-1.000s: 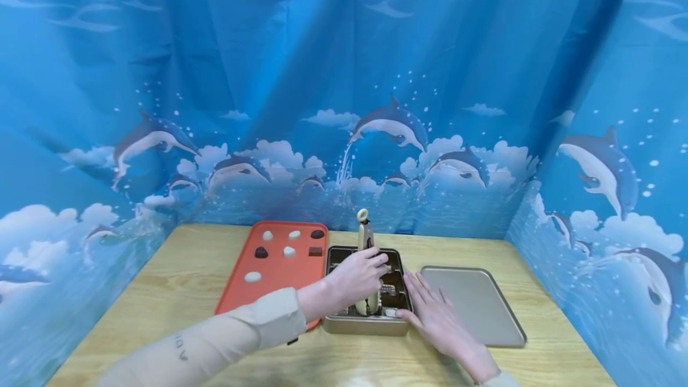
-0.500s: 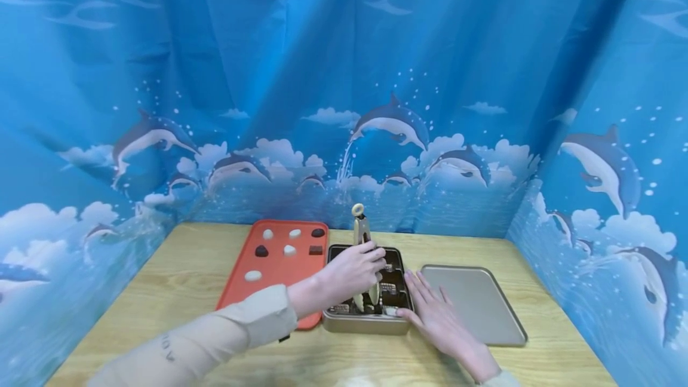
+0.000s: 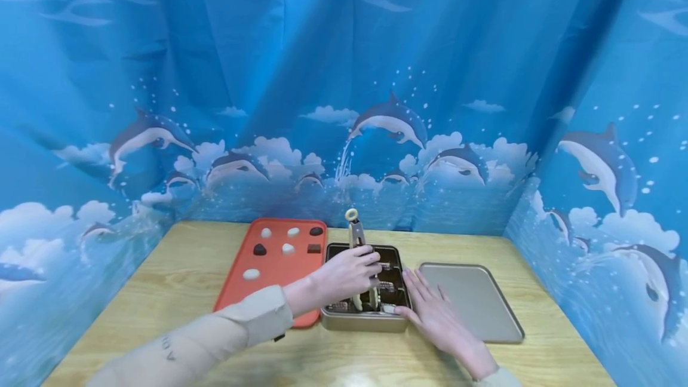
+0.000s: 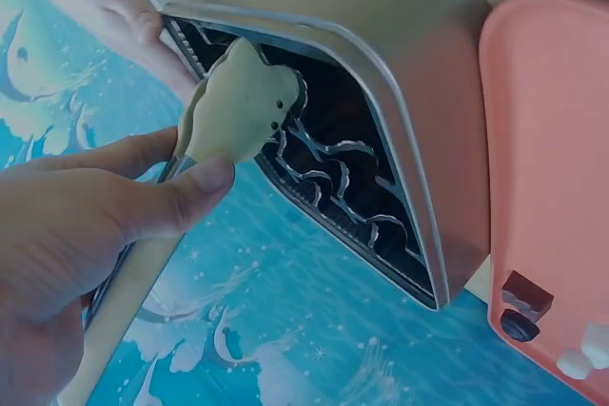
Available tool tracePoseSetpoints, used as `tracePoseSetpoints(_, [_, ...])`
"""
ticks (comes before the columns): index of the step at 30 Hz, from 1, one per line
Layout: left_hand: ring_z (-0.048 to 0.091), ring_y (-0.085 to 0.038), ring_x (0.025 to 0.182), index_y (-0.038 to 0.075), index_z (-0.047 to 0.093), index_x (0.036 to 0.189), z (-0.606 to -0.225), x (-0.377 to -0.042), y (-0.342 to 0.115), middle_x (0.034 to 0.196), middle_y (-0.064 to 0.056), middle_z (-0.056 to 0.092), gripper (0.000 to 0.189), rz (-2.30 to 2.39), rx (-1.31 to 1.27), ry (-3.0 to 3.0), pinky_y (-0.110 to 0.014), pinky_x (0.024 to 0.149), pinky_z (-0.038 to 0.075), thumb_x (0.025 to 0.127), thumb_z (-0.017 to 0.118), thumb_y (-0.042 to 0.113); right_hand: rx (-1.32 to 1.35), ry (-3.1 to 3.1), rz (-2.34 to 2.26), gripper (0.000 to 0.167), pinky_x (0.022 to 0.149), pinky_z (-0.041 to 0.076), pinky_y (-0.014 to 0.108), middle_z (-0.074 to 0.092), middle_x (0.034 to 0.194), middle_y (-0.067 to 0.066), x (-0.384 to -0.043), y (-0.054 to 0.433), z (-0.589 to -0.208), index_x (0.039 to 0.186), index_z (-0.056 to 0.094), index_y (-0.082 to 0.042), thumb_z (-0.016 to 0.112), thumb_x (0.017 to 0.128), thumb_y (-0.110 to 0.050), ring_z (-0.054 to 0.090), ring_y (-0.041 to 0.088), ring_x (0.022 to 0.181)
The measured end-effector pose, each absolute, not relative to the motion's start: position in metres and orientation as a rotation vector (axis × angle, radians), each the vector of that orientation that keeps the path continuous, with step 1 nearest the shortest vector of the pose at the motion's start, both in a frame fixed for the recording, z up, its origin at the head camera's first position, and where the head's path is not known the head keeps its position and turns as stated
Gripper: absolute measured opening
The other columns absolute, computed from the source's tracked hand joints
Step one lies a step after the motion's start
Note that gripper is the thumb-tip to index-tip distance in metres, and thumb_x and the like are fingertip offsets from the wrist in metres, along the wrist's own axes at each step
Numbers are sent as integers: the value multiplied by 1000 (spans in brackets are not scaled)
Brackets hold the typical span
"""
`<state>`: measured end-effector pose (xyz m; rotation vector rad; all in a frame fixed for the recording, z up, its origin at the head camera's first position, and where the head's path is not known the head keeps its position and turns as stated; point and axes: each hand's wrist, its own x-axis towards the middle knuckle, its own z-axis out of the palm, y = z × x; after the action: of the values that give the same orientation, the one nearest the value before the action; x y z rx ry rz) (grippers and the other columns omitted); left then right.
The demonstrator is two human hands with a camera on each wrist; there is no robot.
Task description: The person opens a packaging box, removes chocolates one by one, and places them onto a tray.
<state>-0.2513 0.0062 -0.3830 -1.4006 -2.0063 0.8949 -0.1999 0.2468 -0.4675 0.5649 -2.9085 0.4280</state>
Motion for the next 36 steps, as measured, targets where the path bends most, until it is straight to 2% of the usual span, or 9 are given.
tracePoseSetpoints(5, [53,-12,124,39,70,124,-380,-248,-8,127,15,66,34,817,-1337,-2033,-32,109,39,91,73,30,568,-2907,416,77,115,19,68,23,164,14,-201,247,-469,158,27,-2,52,103,-48,22,37,151])
tracePoseSetpoints(10, [56,-15,114,37,71,123,-380,-248,-30,117,11,67,37,630,-1244,-2104,-34,100,42,89,77,24,570,-2893,425,77,115,19,68,24,163,14,-201,247,-469,158,28,-1,51,102,-49,24,38,151])
tracePoseSetpoints(14, [57,-16,110,34,69,127,-382,-247,-50,114,7,66,44,434,-1201,-2210,-37,95,44,84,80,34,585,-2857,449,77,114,21,69,27,162,16,-201,247,-470,156,32,1,52,102,-50,26,40,149])
tracePoseSetpoints(17, [57,-19,110,32,68,129,-384,-246,-65,114,5,66,51,318,-1163,-2286,-40,92,45,80,81,41,597,-2839,459,77,113,21,71,26,163,17,-201,248,-473,157,30,1,51,102,-49,25,40,150])
tracePoseSetpoints(24, [55,-23,104,27,69,128,-383,-246,-98,113,1,65,56,116,-1054,-2339,-43,88,44,77,88,22,560,-2900,439,77,115,19,67,23,163,14,-201,247,-470,158,28,-1,51,103,-50,24,38,151])
tracePoseSetpoints(36, [52,-28,103,19,69,132,-382,-247,-172,112,-6,65,56,76,-714,-2452,-49,85,44,79,88,20,562,-2902,449,76,115,19,68,23,163,15,-200,246,-468,157,28,0,52,103,-48,25,39,150])
